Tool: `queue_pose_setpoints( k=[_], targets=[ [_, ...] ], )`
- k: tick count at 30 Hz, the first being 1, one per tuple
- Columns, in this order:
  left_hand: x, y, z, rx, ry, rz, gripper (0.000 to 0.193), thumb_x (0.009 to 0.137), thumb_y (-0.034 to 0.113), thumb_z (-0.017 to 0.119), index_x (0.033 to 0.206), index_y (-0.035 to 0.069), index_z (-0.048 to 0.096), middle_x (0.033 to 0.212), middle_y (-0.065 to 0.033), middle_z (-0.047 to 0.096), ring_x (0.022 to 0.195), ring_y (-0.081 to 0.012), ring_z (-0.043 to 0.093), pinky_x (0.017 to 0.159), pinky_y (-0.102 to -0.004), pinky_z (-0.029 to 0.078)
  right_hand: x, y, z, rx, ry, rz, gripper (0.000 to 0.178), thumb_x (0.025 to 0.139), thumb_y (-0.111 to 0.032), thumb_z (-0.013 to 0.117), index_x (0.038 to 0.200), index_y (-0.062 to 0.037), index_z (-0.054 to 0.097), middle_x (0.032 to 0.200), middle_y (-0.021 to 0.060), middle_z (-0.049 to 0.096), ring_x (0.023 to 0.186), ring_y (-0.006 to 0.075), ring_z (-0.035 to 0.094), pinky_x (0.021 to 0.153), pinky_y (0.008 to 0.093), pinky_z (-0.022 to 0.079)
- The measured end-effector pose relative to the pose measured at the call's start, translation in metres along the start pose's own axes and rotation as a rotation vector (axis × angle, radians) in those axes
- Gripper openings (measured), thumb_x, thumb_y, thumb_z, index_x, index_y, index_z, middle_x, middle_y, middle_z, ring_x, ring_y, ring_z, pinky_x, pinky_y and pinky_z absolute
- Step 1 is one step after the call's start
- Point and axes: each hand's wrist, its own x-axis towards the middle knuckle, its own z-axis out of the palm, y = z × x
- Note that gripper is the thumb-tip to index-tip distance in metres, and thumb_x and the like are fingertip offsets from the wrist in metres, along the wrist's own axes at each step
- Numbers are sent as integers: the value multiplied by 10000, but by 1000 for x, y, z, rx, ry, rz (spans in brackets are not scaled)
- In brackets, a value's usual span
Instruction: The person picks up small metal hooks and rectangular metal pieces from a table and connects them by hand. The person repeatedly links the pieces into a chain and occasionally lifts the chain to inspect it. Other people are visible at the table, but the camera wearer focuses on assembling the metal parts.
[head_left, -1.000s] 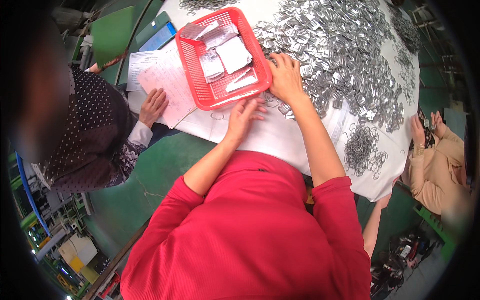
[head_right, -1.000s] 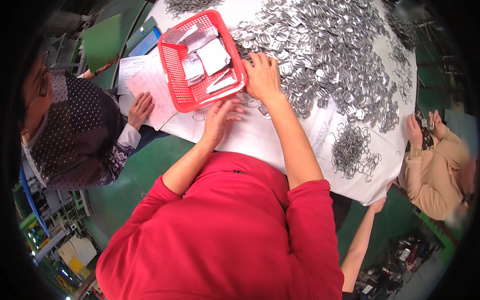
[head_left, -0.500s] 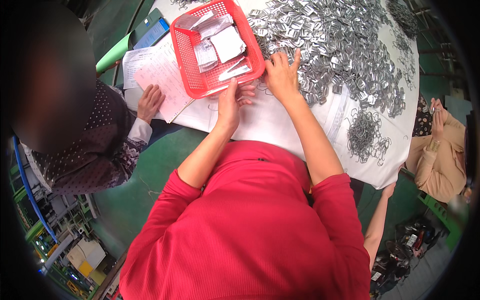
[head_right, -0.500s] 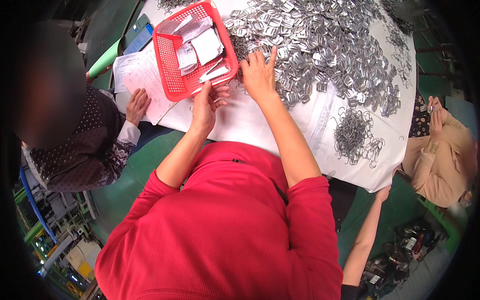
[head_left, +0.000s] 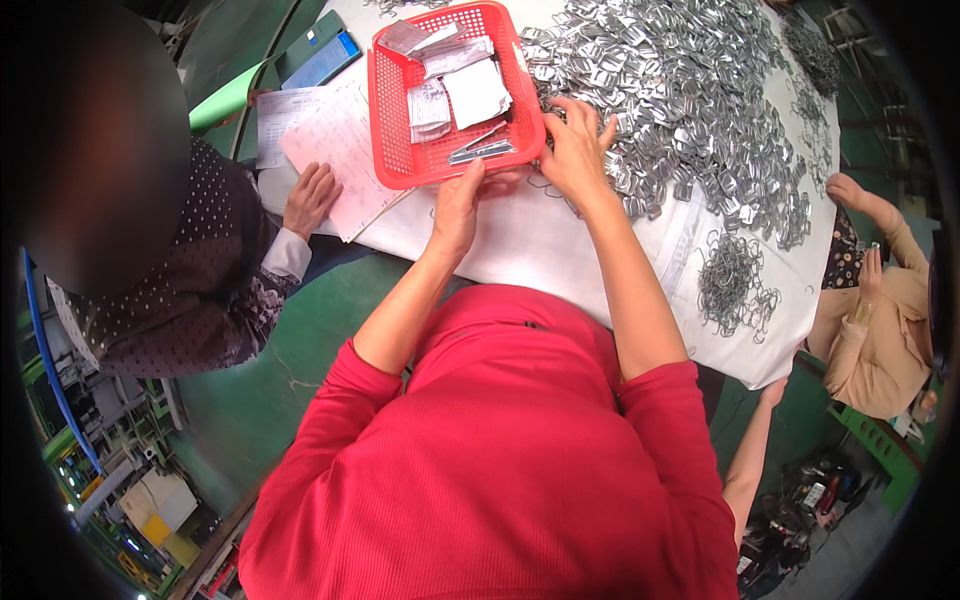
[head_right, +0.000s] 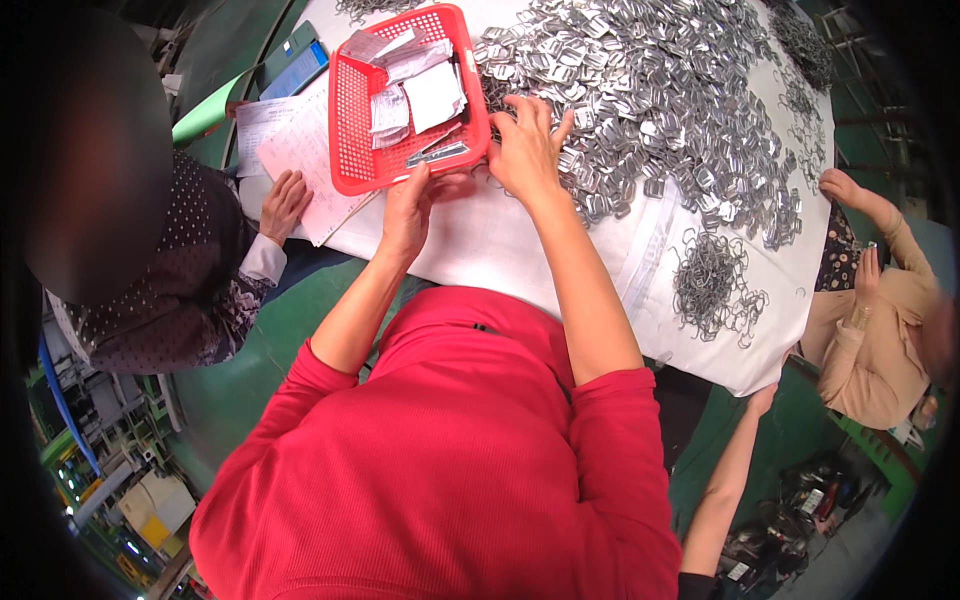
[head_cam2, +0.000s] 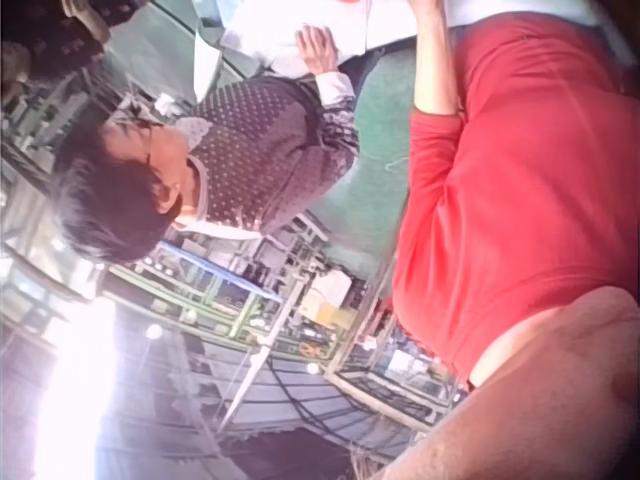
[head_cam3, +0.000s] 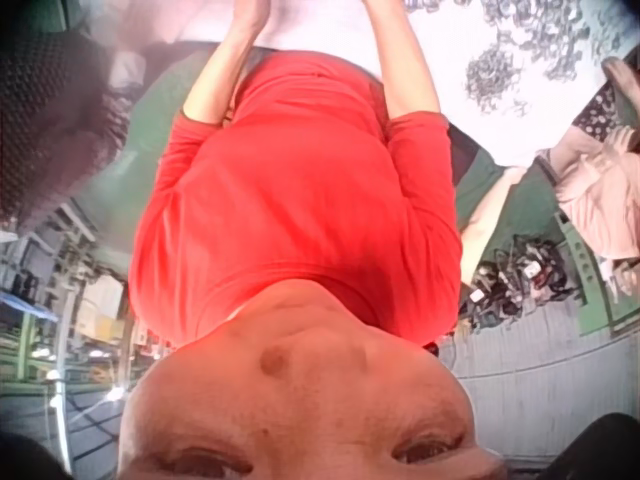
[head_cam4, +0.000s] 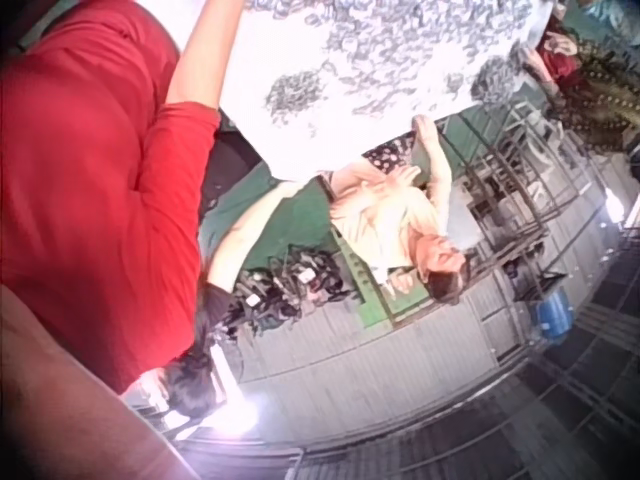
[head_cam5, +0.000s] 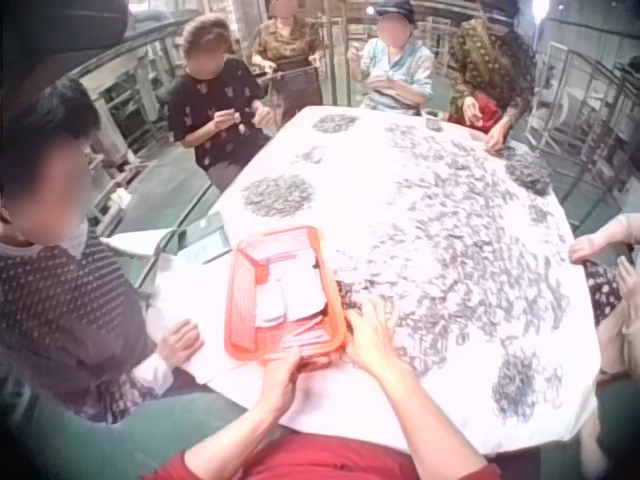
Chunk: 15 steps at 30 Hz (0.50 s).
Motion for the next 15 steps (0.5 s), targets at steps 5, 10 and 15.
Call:
queue_pose_setpoints(
  k=[5, 10, 15],
  targets=[
    [-4, -3, -6, -38, -52, 88, 409, 984, 271, 375, 1121, -62, 570, 1059, -142, 626, 949, -209, 604, 881, -348, 460, 4, 2, 10, -11, -23, -25, 171, 728, -169, 688, 898, -150, 701, 1208, 16, 520, 1247, 259, 353, 1027, 678, 62],
    [-5, -5, -13, -14, -99, 119, 385, 980, 238, 382, 1127, -70, 560, 1097, -143, 608, 1000, -236, 586, 930, -382, 443, 4, 5, 12, 57, 87, -42, 76, 735, -168, 676, 804, -161, 704, 1149, -24, 554, 1192, 227, 396, 1022, 661, 95],
    [0, -9, -9, -24, -50, 148, 374, 959, 286, 432, 1062, -30, 603, 986, -136, 649, 942, -229, 605, 904, -380, 442, 4, 6, 11, 247, 125, 184, 50, 751, -190, 668, 766, -157, 701, 1072, -25, 581, 1156, 208, 417, 1024, 626, 115]
  ],
)
